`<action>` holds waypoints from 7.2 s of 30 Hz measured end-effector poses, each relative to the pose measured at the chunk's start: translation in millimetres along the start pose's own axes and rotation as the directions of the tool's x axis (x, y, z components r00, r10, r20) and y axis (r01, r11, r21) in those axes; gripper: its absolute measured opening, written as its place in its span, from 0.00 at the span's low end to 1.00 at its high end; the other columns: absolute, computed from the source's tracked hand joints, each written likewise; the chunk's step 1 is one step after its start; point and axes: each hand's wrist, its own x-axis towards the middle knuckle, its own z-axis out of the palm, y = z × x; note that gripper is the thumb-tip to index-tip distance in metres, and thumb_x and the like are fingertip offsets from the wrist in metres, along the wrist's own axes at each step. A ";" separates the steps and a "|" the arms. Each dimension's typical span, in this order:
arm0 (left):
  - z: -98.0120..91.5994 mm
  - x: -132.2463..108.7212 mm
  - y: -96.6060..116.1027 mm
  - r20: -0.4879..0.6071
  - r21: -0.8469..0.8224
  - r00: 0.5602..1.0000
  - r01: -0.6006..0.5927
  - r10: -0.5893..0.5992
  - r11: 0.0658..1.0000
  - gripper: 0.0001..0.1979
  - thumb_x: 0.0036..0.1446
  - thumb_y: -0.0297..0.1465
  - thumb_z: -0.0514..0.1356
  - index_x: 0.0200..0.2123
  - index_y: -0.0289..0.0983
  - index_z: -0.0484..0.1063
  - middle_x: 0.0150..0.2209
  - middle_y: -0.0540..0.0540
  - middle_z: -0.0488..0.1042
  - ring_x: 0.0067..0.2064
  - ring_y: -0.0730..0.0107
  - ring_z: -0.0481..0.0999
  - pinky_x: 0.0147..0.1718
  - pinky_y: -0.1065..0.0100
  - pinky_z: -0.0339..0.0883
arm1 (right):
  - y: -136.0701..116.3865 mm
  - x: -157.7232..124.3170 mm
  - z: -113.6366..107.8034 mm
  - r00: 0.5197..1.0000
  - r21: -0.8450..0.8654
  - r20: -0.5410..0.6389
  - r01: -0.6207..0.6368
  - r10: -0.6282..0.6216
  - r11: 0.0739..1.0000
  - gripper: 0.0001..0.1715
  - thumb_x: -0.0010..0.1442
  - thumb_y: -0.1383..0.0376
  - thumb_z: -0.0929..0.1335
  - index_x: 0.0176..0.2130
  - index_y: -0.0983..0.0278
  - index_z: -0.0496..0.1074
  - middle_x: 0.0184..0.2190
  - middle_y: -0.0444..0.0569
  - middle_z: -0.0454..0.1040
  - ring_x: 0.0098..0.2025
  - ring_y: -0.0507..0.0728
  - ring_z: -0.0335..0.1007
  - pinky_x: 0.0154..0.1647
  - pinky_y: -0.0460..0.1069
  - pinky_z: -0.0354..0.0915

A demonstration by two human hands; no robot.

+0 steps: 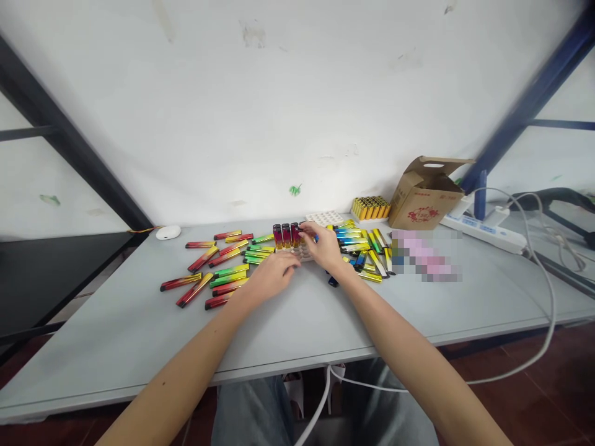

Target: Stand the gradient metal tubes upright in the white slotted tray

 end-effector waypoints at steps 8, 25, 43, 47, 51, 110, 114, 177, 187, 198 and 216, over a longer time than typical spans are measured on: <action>7.9 -2.4 -6.6 -0.042 0.022 0.999 -0.030 0.031 0.999 0.20 0.55 0.17 0.50 0.42 0.38 0.77 0.49 0.45 0.77 0.54 0.62 0.74 0.56 0.56 0.67 | -4.5 -1.3 -5.5 0.979 -0.365 0.000 0.188 -0.202 0.912 0.17 0.61 0.68 0.64 0.47 0.60 0.76 0.59 0.53 0.65 0.63 0.62 0.55 0.63 0.60 0.57; 9.3 0.8 -11.8 0.029 0.073 0.999 0.020 -0.022 0.997 0.15 0.61 0.32 0.58 0.50 0.37 0.73 0.50 0.42 0.77 0.54 0.58 0.73 0.54 0.55 0.66 | 63.9 13.3 -97.7 0.959 -0.374 0.207 -0.105 0.194 0.921 0.17 0.62 0.61 0.64 0.46 0.64 0.75 0.48 0.55 0.77 0.51 0.63 0.71 0.55 0.58 0.64; 7.2 2.6 -4.5 0.006 0.035 1.000 0.013 -0.013 0.999 0.11 0.62 0.30 0.56 0.44 0.37 0.75 0.45 0.42 0.78 0.51 0.59 0.74 0.53 0.57 0.66 | 84.1 -0.6 -110.0 0.920 -0.517 0.287 -0.087 0.267 0.852 0.22 0.61 0.54 0.65 0.50 0.62 0.75 0.48 0.54 0.76 0.50 0.63 0.72 0.51 0.56 0.66; 5.8 2.5 -2.8 0.004 0.027 1.000 0.010 -0.010 1.000 0.10 0.61 0.29 0.56 0.42 0.37 0.76 0.45 0.42 0.78 0.50 0.60 0.74 0.52 0.58 0.67 | 90.4 -2.3 -116.1 0.927 -0.531 0.243 -0.121 0.287 0.839 0.22 0.61 0.55 0.64 0.50 0.64 0.74 0.48 0.55 0.76 0.50 0.64 0.72 0.53 0.56 0.65; 4.5 2.5 -1.3 0.003 0.022 1.000 0.007 -0.007 1.000 0.10 0.62 0.29 0.55 0.41 0.37 0.76 0.45 0.42 0.78 0.50 0.61 0.74 0.52 0.58 0.67 | 97.5 -3.4 -118.9 0.932 -0.532 0.218 -0.135 0.289 0.836 0.22 0.61 0.56 0.64 0.50 0.64 0.74 0.48 0.56 0.76 0.51 0.63 0.71 0.54 0.56 0.65; 3.9 1.7 -1.2 0.054 0.091 0.997 0.056 -0.062 0.994 0.10 0.58 0.24 0.56 0.40 0.37 0.76 0.43 0.44 0.77 0.48 0.60 0.74 0.50 0.59 0.67 | 96.1 3.7 -134.3 0.917 -0.035 -0.249 -0.329 0.310 0.944 0.23 0.62 0.51 0.62 0.37 0.65 0.76 0.36 0.53 0.79 0.43 0.61 0.75 0.49 0.57 0.68; 2.7 1.3 3.3 0.049 0.099 0.997 0.054 -0.059 0.994 0.10 0.60 0.28 0.55 0.41 0.37 0.76 0.44 0.43 0.77 0.49 0.60 0.73 0.52 0.58 0.67 | 73.3 -0.3 -116.5 0.978 -0.232 -0.023 -0.206 0.206 0.951 0.24 0.63 0.50 0.62 0.41 0.64 0.76 0.41 0.54 0.78 0.46 0.63 0.73 0.50 0.59 0.68; 6.1 -0.7 12.7 0.074 0.092 0.988 0.129 -0.136 0.987 0.16 0.64 0.33 0.52 0.52 0.35 0.69 0.56 0.40 0.72 0.59 0.60 0.68 0.60 0.56 0.60 | 54.9 -16.8 -76.8 0.916 -0.379 0.398 0.112 0.053 0.919 0.26 0.63 0.52 0.62 0.54 0.62 0.70 0.58 0.57 0.67 0.60 0.65 0.63 0.61 0.61 0.60; 7.2 -0.3 12.6 0.035 0.082 0.987 0.151 -0.155 0.985 0.14 0.64 0.34 0.52 0.48 0.38 0.72 0.53 0.43 0.74 0.56 0.60 0.71 0.57 0.57 0.64 | 55.9 -17.1 -76.2 0.919 -0.374 0.392 0.116 0.043 0.920 0.26 0.63 0.51 0.62 0.54 0.62 0.70 0.57 0.56 0.68 0.60 0.65 0.63 0.61 0.61 0.61; 3.4 0.2 17.2 0.027 0.081 0.991 0.125 -0.128 0.989 0.13 0.63 0.32 0.52 0.45 0.38 0.73 0.51 0.44 0.76 0.54 0.61 0.74 0.53 0.60 0.66 | 54.1 -16.4 -76.7 0.915 -0.382 0.401 0.115 0.053 0.917 0.26 0.64 0.52 0.62 0.54 0.63 0.70 0.58 0.57 0.67 0.61 0.65 0.63 0.61 0.61 0.60; -31.8 -5.2 -44.3 -0.350 0.169 0.440 0.898 -0.827 0.407 0.26 0.60 0.44 0.48 0.54 0.33 0.63 0.54 0.29 0.68 0.59 0.38 0.63 0.55 0.35 0.49 | 45.9 -16.4 -78.9 0.906 -0.379 0.412 0.071 0.100 0.923 0.26 0.64 0.53 0.62 0.55 0.63 0.69 0.59 0.57 0.67 0.61 0.66 0.62 0.60 0.61 0.60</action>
